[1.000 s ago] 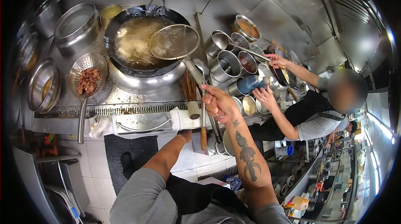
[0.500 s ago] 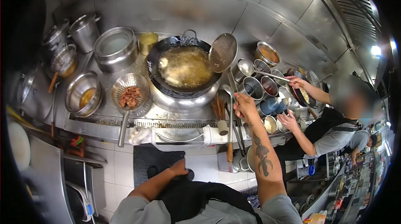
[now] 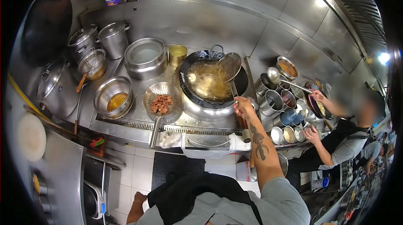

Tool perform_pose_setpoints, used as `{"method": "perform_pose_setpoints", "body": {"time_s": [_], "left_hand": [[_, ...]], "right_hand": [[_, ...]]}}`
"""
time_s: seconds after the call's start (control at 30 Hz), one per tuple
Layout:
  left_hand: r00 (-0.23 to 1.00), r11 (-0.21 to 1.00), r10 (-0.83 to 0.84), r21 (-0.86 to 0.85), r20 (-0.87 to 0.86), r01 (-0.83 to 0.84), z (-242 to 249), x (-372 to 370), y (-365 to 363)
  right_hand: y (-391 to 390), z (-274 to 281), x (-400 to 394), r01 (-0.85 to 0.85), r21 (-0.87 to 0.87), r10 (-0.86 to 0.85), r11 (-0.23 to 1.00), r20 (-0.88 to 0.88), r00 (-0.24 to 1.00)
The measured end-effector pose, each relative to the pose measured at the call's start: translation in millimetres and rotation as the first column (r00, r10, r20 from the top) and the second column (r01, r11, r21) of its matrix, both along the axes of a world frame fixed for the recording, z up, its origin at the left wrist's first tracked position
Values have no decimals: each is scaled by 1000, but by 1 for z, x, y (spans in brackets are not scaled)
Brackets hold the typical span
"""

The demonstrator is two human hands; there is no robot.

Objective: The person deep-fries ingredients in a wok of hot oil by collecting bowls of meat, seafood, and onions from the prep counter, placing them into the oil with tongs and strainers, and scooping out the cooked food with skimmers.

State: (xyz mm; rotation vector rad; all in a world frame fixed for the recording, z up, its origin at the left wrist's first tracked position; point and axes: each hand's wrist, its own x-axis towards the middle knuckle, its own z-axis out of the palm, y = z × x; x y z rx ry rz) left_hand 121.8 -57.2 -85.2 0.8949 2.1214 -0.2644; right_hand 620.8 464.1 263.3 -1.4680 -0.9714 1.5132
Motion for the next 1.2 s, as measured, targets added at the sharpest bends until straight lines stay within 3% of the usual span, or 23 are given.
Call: {"method": "perform_pose_setpoints", "body": {"time_s": [0.03, 0.07, 0.2, 0.33, 0.57, 0.63, 0.7, 0.73, 0.83, 0.93, 1.0, 1.03, 1.07, 1.1, 1.17, 1.2], "left_hand": [[992, 993, -119, 11, 28, 119, -21, -6, -18], [990, 992, -124, 22, 70, 123, -24, -5, -32], [987, 998, 42, 30, 157, -47, -22, 3, -44], [985, 997, 61, 35, 160, -68, -19, -22, -46], [976, 977, -212, -8, 56, 213, -27, -104, -29], [971, 971, -238, 43, 27, 237, -30, -125, -20], [988, 969, -129, 220, 84, 108, -31, -141, -22], [979, 956, -196, 234, 57, 178, -32, -148, -19], [986, 952, -88, 302, 140, 42, -35, -147, -20], [969, 946, -169, 307, 180, 108, -32, -138, -27], [965, 962, -95, 274, 245, 25, -26, -122, -32], [933, 939, 233, 185, 274, -289, -26, -103, -32], [795, 792, 546, 148, 266, -593, -27, -84, -32], [722, 698, 648, 188, 245, -690, -18, -67, -36], [661, 669, 704, 73, 260, -740, 7, -47, -46], [679, 684, 689, 84, 253, -725, -5, -40, -59]], "right_hand": [[0, 0, -9, -1, -13, 1, 1000, -24, 1000], [1, -2, -18, -2, -26, 1, 1000, -48, 999], [-2, -2, -49, -18, -73, 4, 997, -179, 984], [-5, -4, -72, -14, -87, -11, 996, -278, 961], [-3, -16, -97, -44, -99, 0, 994, -407, 914], [-6, -13, -105, -45, -104, -2, 994, -416, 910], [-9, -9, -111, -43, -112, -10, 993, -433, 902], [-10, -8, -114, -49, -107, -2, 993, -436, 900], [-17, -8, -120, -66, -103, 13, 992, -446, 895], [-29, -5, -120, -78, -99, 23, 992, -460, 888], [-45, 1, -118, -94, -76, 47, 993, -471, 881], [-53, 5, -116, -104, -73, 60, 992, -454, 889], [-64, 7, -111, -116, -70, 74, 991, -437, 896], [-74, 11, -106, -129, -64, 90, 990, -421, 902], [-87, 13, -95, -119, -46, 90, 992, -411, 907], [-89, 11, -87, -123, -39, 97, 992, -413, 906]]}}
